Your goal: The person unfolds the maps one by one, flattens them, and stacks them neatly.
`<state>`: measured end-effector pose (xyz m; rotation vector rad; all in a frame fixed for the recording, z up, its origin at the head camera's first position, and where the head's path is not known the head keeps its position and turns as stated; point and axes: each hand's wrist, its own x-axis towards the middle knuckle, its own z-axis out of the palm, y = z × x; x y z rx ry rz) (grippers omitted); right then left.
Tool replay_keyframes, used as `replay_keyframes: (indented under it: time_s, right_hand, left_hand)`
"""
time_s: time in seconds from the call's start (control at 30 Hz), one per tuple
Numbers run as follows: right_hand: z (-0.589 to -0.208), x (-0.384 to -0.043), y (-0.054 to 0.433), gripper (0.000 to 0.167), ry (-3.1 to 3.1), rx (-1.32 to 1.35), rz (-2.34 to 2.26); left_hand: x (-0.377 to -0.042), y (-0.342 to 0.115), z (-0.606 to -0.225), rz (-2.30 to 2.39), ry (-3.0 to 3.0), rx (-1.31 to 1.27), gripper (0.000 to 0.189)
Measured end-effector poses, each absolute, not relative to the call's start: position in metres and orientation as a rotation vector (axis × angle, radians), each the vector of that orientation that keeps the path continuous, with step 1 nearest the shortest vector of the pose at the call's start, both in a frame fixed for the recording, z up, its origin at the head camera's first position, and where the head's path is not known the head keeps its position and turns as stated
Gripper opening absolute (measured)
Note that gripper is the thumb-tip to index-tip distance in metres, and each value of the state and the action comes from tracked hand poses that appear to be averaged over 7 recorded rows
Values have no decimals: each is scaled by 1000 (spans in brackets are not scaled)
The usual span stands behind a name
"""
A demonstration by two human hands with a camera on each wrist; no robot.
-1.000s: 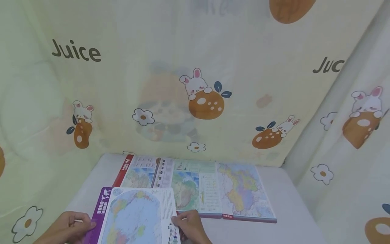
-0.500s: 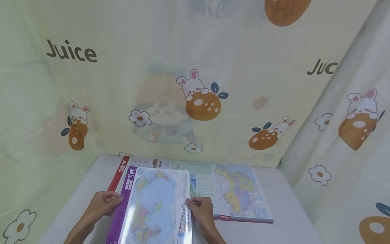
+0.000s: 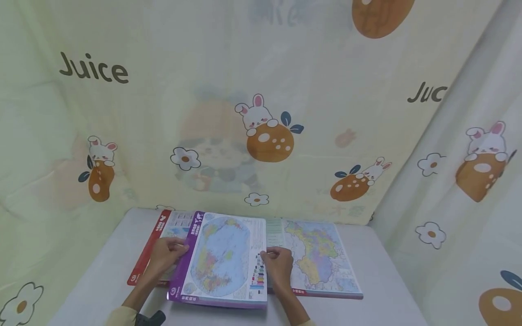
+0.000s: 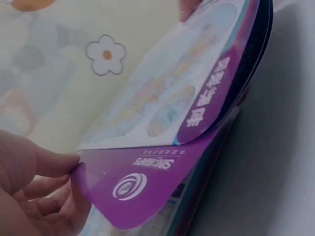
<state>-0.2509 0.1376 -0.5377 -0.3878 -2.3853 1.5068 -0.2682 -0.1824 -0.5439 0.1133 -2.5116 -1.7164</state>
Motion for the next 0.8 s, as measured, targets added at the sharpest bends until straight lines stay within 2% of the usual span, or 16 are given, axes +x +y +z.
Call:
replay_keyframes:
  time_s: [0.27,0.7,0.8]
  right_hand:
    - [-552,-281,148,30,-2360,-364,1428]
    - [-573,-309,155,28,-2363,-374,1346]
    - [-575,-314,155,27,-2367,-382,1271]
  left_hand:
    - [-295,-166,-561,-1657,-2523,129,32]
    - [-327,-155,-583,-1451,-2511,79,29]
    - [-332,-153,-586,-1426,-2511,74,36]
